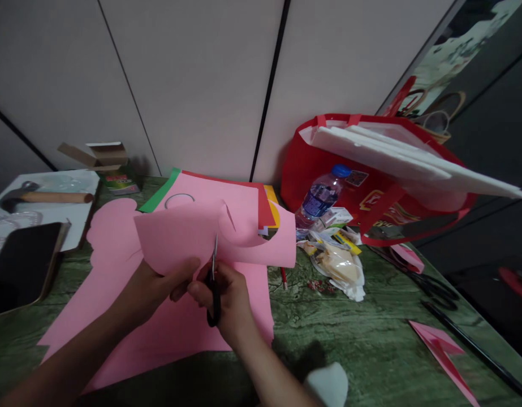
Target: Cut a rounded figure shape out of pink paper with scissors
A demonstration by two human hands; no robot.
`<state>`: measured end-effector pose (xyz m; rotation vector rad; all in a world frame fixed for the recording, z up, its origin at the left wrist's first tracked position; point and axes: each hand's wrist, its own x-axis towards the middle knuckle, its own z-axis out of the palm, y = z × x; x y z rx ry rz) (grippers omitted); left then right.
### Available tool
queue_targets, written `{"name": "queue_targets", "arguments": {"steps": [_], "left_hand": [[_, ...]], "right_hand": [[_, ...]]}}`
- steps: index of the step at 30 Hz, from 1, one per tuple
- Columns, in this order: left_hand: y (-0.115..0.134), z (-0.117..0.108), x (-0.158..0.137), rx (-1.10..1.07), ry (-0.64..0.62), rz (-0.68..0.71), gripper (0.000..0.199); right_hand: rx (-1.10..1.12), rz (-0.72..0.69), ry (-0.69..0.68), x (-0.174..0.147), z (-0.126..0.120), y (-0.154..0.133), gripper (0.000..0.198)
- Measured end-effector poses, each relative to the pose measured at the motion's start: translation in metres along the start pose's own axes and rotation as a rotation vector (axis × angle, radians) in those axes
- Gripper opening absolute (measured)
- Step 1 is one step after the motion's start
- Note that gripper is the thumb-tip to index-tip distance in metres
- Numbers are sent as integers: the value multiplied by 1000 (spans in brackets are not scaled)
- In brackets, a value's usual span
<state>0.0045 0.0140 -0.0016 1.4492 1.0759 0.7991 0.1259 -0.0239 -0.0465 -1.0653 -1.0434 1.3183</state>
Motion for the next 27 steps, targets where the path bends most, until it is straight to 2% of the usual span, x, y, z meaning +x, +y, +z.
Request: {"name": "queue_targets", "arguments": {"steps": [27], "left_hand": [[-5,-8,3,78,38,-37,36]], "right_hand": [[28,22,12,0,1,-4,21]]}}
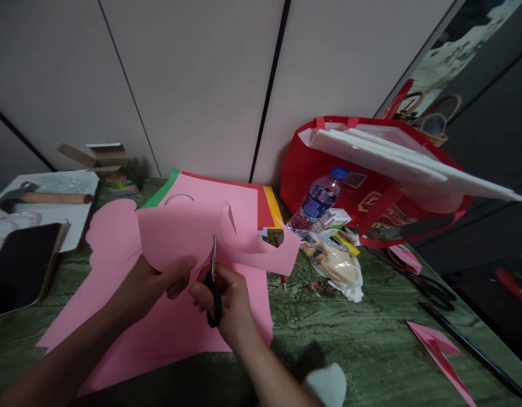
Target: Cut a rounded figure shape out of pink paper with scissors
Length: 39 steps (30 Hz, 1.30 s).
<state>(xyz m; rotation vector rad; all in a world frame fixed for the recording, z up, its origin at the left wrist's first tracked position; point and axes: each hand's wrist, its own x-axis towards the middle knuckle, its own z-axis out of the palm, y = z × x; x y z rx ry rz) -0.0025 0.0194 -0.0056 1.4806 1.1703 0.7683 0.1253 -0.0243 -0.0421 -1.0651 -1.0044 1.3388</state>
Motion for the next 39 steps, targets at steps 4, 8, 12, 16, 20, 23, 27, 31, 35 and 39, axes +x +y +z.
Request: {"name": "queue_targets", "arguments": {"steps": [4,8,12,16,20,23,27,31,35,39], "left_hand": [[-1,-1,1,3,18,6,35],[-2,0,2,11,22,0,36],[-3,-1,2,7,23,-4,37],[-3,-2,3,-11,36,-14,39],[-2,3,1,-12,52,58,46],[1,10,-3,-51,49,123,40],[2,15,-7,-116,47,146,40],[2,15,-7,-146,73,116,37],[-1,16,-6,-139,83,109,25],[-1,17,-6,-94,79,119,19]], "right_hand": [[9,-4,3,0,1,1,22],[-1,6,9,0,0,3,22],[2,13,18,1,-1,3,23],[17,10,29,1,0,4,22],[17,-7,20,-1,2,4,21],[41,-30,-18,-3,5,4,19],[33,2,-22,-3,7,4,17],[42,30,-18,-1,7,5,14],[65,-27,-24,0,3,5,18],[42,-61,-2,1,1,4,25]]}}
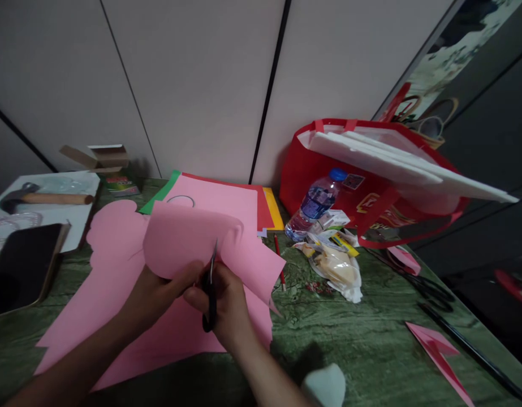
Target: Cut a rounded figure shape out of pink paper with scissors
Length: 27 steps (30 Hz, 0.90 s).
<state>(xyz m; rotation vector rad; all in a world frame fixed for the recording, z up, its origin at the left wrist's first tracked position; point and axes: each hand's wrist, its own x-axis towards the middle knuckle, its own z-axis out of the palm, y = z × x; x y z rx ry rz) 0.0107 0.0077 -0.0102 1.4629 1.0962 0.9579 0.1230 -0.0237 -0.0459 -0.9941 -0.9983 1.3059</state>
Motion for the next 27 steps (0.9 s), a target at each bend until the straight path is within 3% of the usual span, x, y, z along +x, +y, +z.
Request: {"name": "queue_targets", "arguments": {"steps": [27], "left_hand": [[1,1,-1,-118,-68,-99,26]], "right_hand": [[-42,-52,-41,-1,-1,-4,21]]}}
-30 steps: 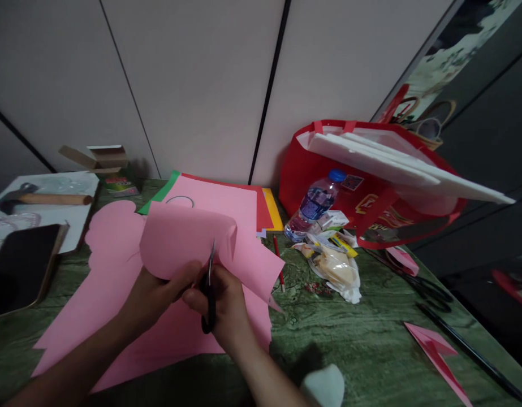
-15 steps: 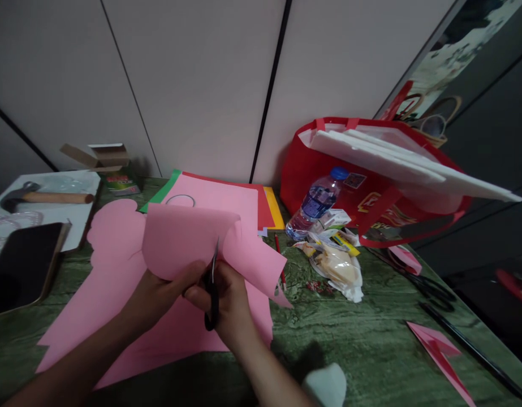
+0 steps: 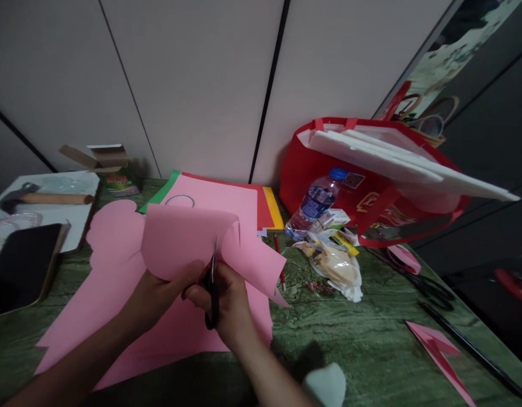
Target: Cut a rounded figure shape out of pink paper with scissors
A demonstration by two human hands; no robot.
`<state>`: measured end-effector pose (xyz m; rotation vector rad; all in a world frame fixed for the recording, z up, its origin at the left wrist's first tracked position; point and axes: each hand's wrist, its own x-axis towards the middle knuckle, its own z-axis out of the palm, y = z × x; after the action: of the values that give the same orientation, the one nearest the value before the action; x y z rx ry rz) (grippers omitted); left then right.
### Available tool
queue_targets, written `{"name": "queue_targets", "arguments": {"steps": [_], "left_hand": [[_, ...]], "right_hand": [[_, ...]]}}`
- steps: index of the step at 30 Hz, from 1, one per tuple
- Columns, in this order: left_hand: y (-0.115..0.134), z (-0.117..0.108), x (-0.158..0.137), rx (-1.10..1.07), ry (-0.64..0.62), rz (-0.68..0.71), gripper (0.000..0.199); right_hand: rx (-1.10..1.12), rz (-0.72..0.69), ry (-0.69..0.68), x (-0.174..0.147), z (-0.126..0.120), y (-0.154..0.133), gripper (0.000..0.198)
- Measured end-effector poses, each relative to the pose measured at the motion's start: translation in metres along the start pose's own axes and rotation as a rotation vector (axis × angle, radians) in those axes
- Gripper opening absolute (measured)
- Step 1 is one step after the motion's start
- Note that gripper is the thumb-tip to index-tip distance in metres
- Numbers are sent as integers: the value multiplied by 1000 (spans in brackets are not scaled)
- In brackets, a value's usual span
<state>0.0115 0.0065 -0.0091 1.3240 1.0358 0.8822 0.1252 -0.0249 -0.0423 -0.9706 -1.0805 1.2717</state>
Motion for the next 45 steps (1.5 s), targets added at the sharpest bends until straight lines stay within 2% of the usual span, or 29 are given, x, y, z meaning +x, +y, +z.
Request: {"name": "queue_targets", "arguments": {"steps": [13,36,45], "left_hand": [[2,1,0,3,25,-29,26],[2,-5,1,83,-39,62,35],[4,-5,2,43,-59,74,35]], "right_hand": [[-18,18,-12,1,-1,0,21],[-26,58,12,1,0,-2,25],[-8,64,24,0,0,0,22]]}}
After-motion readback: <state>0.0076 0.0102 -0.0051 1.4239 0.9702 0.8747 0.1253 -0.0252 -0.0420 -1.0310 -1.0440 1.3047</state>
